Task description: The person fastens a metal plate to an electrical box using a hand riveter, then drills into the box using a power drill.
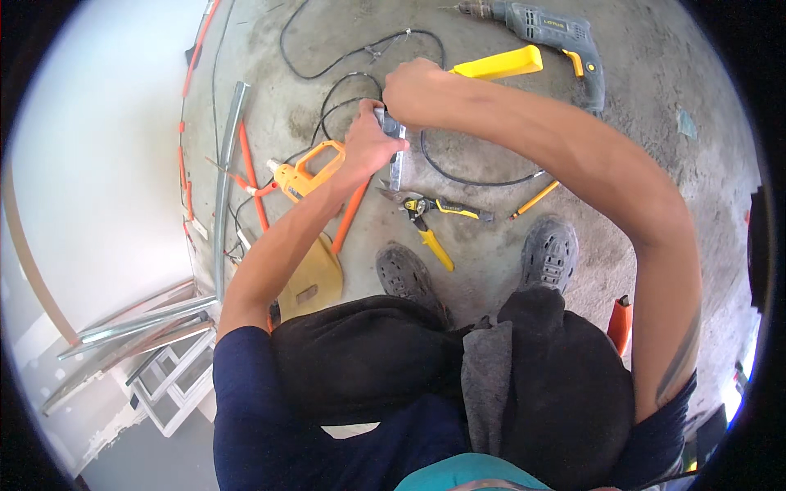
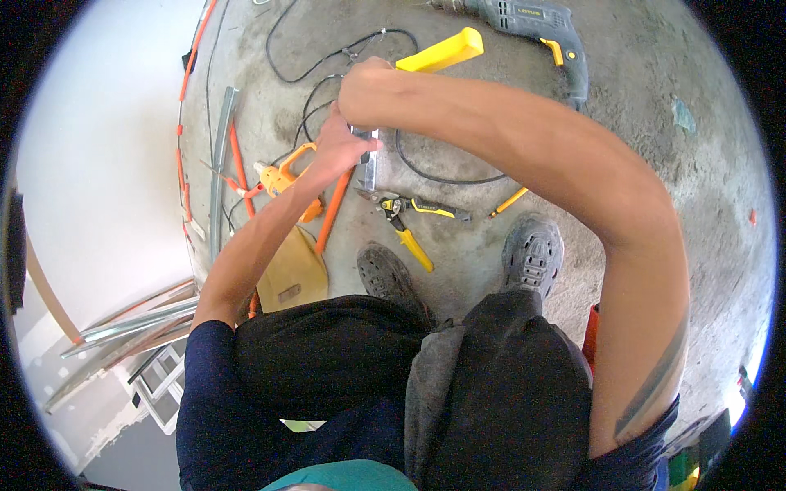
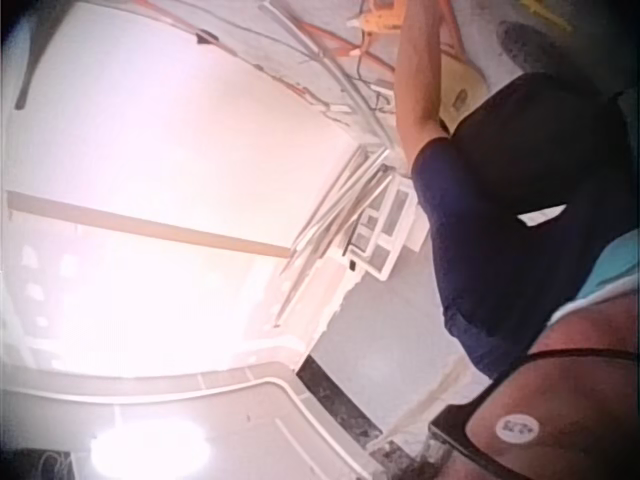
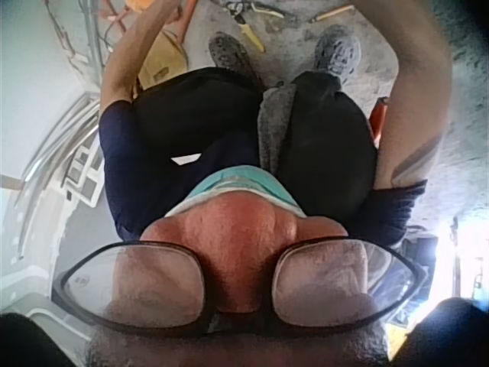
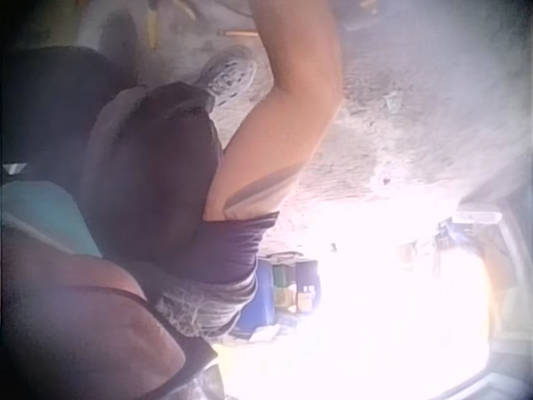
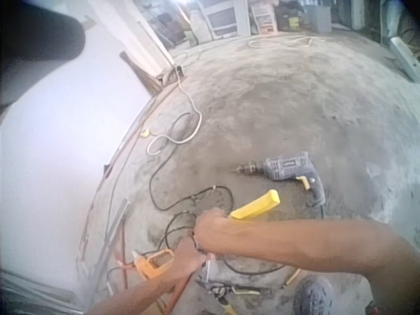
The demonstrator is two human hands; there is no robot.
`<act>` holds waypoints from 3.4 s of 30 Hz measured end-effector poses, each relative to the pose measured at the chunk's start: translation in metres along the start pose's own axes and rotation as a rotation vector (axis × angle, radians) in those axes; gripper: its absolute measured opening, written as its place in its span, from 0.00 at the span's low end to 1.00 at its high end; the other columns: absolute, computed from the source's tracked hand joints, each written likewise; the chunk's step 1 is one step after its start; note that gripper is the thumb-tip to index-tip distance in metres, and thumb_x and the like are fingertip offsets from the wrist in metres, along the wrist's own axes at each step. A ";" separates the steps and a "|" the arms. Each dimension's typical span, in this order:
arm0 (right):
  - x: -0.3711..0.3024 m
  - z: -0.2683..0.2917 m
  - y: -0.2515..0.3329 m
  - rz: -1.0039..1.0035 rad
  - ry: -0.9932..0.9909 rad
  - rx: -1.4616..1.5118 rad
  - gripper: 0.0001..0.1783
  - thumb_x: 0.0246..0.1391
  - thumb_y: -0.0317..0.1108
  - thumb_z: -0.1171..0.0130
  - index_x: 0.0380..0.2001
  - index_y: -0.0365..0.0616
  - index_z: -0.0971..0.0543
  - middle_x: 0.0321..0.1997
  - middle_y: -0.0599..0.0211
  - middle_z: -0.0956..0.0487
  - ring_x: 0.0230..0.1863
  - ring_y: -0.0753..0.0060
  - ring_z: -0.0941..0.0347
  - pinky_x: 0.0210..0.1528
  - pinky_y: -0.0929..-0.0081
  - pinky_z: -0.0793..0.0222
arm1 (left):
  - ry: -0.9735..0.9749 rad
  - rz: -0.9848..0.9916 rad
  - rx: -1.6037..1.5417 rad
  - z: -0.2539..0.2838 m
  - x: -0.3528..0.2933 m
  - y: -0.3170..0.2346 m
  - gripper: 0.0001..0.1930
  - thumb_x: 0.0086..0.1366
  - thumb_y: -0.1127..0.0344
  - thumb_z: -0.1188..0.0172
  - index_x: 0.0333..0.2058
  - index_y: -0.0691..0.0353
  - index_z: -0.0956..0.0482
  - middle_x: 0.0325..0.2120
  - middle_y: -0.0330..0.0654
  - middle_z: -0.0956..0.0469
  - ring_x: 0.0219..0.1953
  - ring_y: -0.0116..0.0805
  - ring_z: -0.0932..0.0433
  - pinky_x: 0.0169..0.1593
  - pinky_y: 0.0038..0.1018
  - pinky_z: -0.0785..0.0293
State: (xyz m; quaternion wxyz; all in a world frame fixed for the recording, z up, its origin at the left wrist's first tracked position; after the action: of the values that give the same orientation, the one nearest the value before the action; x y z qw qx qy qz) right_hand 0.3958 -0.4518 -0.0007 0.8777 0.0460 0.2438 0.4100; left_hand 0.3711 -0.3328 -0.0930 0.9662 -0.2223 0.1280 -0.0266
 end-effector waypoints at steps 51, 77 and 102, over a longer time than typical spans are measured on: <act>0.047 -0.003 0.017 -0.081 0.049 0.031 0.18 0.47 0.37 0.29 0.44 0.59 0.11 0.45 0.63 0.13 0.47 0.60 0.17 0.42 0.52 0.22 | 0.150 -0.021 -0.327 -0.015 0.020 0.070 0.42 0.45 0.68 0.21 0.58 0.67 0.34 0.49 0.54 0.21 0.54 0.51 0.22 0.57 0.38 0.27; 0.037 -0.024 0.015 -0.116 0.113 -0.163 0.21 0.47 0.37 0.28 0.47 0.46 0.13 0.50 0.62 0.14 0.50 0.56 0.16 0.48 0.57 0.18 | 0.011 0.137 0.021 0.010 0.005 0.027 0.39 0.44 0.60 0.22 0.55 0.62 0.31 0.41 0.55 0.18 0.45 0.54 0.18 0.51 0.43 0.24; 0.035 -0.021 0.010 -0.004 0.042 -0.178 0.09 0.49 0.30 0.37 0.32 0.35 0.16 0.35 0.47 0.14 0.40 0.49 0.15 0.40 0.57 0.19 | 0.054 0.232 -0.038 0.011 0.005 0.032 0.39 0.42 0.65 0.24 0.54 0.62 0.31 0.43 0.56 0.18 0.48 0.58 0.19 0.53 0.45 0.23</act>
State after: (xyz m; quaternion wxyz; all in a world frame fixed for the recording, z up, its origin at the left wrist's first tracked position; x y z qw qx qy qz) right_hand 0.3983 -0.4222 -0.0298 0.8737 -0.0412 0.2249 0.4294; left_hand 0.3782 -0.2999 -0.0985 0.9545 -0.2238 0.1794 0.0816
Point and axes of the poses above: each hand's wrist, its own x-axis towards the middle knuckle, its own z-axis out of the back of the hand, y = z × x, the point moved 8 cm from there along x, towards the middle knuckle
